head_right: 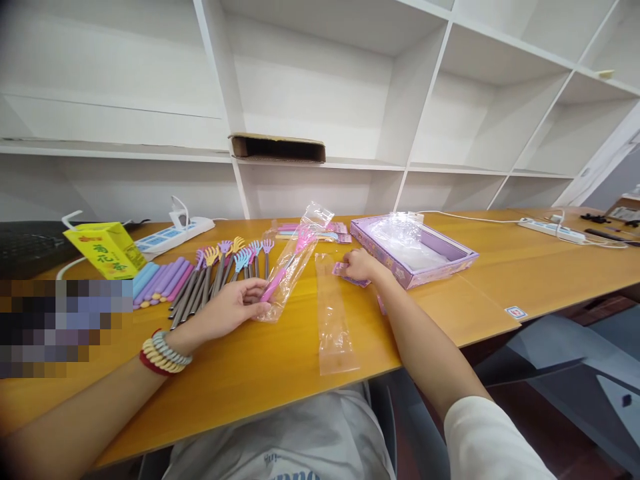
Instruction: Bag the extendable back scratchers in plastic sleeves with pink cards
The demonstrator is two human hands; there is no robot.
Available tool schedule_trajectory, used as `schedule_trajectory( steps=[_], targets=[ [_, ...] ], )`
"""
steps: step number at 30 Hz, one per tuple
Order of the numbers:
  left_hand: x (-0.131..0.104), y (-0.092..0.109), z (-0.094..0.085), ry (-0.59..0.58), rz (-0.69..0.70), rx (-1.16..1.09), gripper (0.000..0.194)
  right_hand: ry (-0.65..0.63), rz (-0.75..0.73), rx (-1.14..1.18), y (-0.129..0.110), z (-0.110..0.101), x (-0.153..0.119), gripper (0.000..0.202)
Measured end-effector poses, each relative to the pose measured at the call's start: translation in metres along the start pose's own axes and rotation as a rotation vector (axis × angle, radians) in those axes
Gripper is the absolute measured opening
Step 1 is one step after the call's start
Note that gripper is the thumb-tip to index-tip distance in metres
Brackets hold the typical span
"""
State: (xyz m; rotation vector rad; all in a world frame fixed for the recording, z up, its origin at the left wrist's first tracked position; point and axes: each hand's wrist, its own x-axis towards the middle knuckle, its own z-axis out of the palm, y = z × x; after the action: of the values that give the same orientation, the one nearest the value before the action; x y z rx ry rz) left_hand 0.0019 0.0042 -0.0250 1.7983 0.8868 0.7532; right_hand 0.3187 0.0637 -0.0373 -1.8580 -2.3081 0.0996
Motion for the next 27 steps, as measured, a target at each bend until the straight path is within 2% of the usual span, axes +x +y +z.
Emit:
schedule_trajectory(
  steps=[2,6,8,11,14,17,20,24,27],
  targets=[
    [0.0,-0.001,0.0,0.005,0.007,0.016,0.031,-0.007,0.013,-0.009,-0.001,0.005,0.002,0.029],
    [-0.001,-0.002,-0.002,-0.019,0.0,0.027,0.03,0.064,0.074,0.023,-0.006,0.008,0.002,0.038],
    [-0.002,-0.002,-0.002,-0.019,-0.02,0.013,0.03,0.112,0.108,0.04,-0.008,0.007,0.001,0.033],
    [-0.002,-0.001,-0.004,-0.02,-0.064,-0.049,0.034,0.239,0.151,0.096,-0.01,0.004,0.001,0.017],
    [-0.003,0.0,-0.004,-0.039,-0.093,-0.113,0.036,0.417,0.117,0.296,-0.012,0.003,0.002,0.012],
    [-0.003,-0.002,-0.005,0.021,-0.097,-0.127,0.049,0.487,0.003,0.524,-0.015,0.003,0.004,0.009],
    [-0.002,-0.004,-0.006,0.126,-0.099,-0.095,0.058,0.58,-0.038,0.597,-0.02,0.003,0.002,0.016],
    [-0.001,-0.004,-0.009,0.198,-0.027,0.032,0.039,0.777,-0.05,0.489,-0.028,0.001,-0.002,0.023],
    [-0.001,-0.004,-0.01,0.244,0.011,0.12,0.033,0.856,0.034,0.481,-0.029,0.001,-0.003,0.022]
  ],
)
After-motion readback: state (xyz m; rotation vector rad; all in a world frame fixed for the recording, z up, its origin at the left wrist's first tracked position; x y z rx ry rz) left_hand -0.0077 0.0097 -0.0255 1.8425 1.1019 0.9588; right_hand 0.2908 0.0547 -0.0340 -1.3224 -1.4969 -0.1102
